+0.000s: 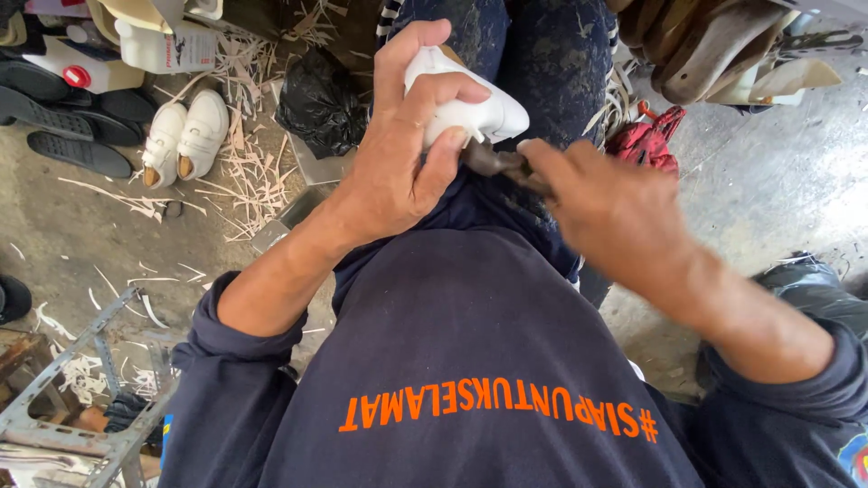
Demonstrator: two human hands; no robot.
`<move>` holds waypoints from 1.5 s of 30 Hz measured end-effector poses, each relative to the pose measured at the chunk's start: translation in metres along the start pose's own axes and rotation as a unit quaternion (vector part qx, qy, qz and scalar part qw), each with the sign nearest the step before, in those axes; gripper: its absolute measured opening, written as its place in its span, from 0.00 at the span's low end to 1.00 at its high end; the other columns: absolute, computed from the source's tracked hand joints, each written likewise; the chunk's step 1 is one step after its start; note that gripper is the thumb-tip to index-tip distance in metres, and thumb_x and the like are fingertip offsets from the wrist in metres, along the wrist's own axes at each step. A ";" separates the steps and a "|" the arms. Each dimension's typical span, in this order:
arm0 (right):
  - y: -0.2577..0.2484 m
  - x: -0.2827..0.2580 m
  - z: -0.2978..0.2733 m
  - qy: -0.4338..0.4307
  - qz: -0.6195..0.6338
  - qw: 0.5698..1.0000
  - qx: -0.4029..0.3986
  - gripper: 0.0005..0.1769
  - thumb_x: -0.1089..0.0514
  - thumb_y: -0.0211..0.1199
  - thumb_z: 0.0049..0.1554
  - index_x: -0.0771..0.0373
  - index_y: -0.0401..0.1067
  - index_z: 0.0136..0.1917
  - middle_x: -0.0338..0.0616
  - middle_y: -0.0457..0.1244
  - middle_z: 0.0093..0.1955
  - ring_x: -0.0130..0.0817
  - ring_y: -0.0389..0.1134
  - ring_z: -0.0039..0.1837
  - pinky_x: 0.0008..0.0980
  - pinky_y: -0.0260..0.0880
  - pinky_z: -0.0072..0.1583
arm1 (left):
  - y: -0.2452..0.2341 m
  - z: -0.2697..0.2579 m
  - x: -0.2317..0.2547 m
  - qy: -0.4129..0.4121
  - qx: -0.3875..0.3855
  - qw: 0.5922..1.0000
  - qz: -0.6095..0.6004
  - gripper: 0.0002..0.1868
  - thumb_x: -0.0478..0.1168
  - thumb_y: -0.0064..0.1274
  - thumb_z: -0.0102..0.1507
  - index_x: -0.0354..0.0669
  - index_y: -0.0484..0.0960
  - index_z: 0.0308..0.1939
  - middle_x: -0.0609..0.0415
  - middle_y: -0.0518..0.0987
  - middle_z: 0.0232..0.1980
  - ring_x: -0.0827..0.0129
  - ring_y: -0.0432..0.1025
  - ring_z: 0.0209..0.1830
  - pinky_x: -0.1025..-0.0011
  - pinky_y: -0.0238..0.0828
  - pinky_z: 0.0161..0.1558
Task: Lasting a leather shoe by pulling the upper over a last and hammering it into place
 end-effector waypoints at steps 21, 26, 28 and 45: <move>0.029 -0.024 -0.011 0.068 -0.019 0.997 0.005 0.23 0.50 0.63 0.60 0.53 0.67 0.67 0.31 0.61 0.39 0.27 0.66 0.30 0.33 0.61 0.26 | 0.000 -0.006 -0.002 -0.010 -0.020 1.000 0.017 0.21 0.53 0.34 0.78 0.43 0.71 0.64 0.46 0.47 0.77 0.50 0.49 0.82 0.46 0.54 0.83; 0.032 -0.018 -0.002 0.050 0.053 0.997 -0.004 0.25 0.49 0.61 0.60 0.52 0.65 0.69 0.33 0.63 0.39 0.34 0.69 0.30 0.38 0.60 0.25 | -0.009 -0.005 0.003 -0.035 -0.024 0.999 0.005 0.17 0.51 0.39 0.76 0.46 0.72 0.63 0.44 0.49 0.76 0.51 0.51 0.80 0.51 0.57 0.78; 0.022 -0.009 0.005 0.014 0.176 0.983 0.041 0.23 0.52 0.65 0.64 0.57 0.70 0.71 0.38 0.64 0.45 0.35 0.70 0.41 0.40 0.70 0.35 | -0.012 -0.004 0.005 -0.020 -0.033 0.999 0.021 0.15 0.40 0.42 0.73 0.42 0.69 0.63 0.41 0.49 0.75 0.47 0.50 0.81 0.49 0.52 0.81; 0.039 -0.016 0.007 0.042 0.205 0.975 0.074 0.20 0.51 0.63 0.66 0.56 0.70 0.69 0.41 0.66 0.46 0.40 0.71 0.41 0.42 0.67 0.35 | -0.016 -0.004 0.000 -0.015 -0.060 0.997 0.037 0.17 0.47 0.40 0.77 0.44 0.66 0.66 0.44 0.47 0.75 0.51 0.49 0.80 0.54 0.63 0.74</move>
Point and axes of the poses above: each hand's wrist, its own z-axis towards the middle knuckle, its own y-axis out of the palm, x = y × z, the point moved 9 cm from there along z, towards the middle knuckle
